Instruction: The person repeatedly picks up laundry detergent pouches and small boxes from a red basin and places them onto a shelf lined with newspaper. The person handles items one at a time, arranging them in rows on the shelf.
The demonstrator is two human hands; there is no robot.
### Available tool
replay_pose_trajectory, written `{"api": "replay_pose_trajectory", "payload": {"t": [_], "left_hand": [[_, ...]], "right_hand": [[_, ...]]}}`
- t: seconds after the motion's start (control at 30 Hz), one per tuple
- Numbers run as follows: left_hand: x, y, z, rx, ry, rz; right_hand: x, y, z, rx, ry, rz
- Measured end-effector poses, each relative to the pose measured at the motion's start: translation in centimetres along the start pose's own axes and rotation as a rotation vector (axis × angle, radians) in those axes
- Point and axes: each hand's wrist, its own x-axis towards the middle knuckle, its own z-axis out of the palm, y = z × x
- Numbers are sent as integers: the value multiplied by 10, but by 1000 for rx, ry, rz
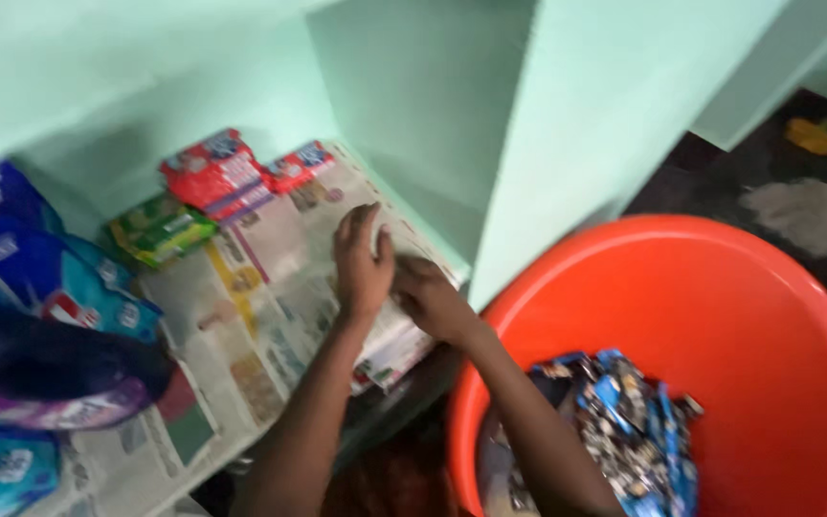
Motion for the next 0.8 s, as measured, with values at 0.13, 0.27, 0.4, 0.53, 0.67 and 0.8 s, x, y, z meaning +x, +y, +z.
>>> {"api": "replay_pose_trajectory", "payload": {"t": [0.13,0.27,0.4,0.53,0.67,0.8], "left_hand": [[-64,126,34,-375,-48,-17],[-129,200,79,-408,-201,0],[-214,225,139,-537,-393,-323],[-304,229,191,-452,-451,-121],[-379,204,246,-422,-628,-328],[-419,150,306,-246,-686,-379]], "right_hand": [[-126,-33,-66,149,-2,382],[-233,-36,-117,-13,27,339],[-337,-14,-140,-18,-13,769],[-426,7,-143,13,95,1008],[-494,21,-126,20,198,1056],[-529,40,-107,88,157,1301]]}}
